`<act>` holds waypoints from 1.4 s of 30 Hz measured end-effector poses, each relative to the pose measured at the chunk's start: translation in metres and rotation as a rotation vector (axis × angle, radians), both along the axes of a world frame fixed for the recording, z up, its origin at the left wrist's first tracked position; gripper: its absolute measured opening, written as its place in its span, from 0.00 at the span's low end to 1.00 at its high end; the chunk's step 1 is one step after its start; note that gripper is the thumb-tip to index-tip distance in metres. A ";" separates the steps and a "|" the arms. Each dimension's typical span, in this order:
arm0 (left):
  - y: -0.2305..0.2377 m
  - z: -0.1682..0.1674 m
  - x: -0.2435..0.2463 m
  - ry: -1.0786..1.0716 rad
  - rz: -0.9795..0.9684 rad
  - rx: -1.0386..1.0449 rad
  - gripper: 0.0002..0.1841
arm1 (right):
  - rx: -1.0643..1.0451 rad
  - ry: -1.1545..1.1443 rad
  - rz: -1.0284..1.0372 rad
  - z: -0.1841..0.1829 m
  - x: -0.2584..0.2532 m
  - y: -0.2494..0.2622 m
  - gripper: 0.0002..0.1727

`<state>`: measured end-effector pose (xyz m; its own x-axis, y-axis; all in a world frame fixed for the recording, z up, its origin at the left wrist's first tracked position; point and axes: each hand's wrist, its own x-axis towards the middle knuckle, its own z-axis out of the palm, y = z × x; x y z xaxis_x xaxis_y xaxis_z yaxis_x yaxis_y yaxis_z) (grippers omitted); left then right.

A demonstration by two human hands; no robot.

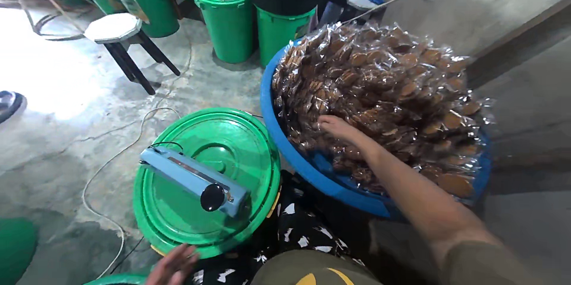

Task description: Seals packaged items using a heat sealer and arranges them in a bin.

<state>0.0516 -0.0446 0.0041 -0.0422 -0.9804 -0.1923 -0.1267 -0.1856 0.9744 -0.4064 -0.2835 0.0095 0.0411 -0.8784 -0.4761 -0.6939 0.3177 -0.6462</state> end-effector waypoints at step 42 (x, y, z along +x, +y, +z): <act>-0.037 -0.016 -0.110 0.851 -0.046 0.325 0.17 | -0.240 -0.374 0.343 0.028 0.149 0.143 0.14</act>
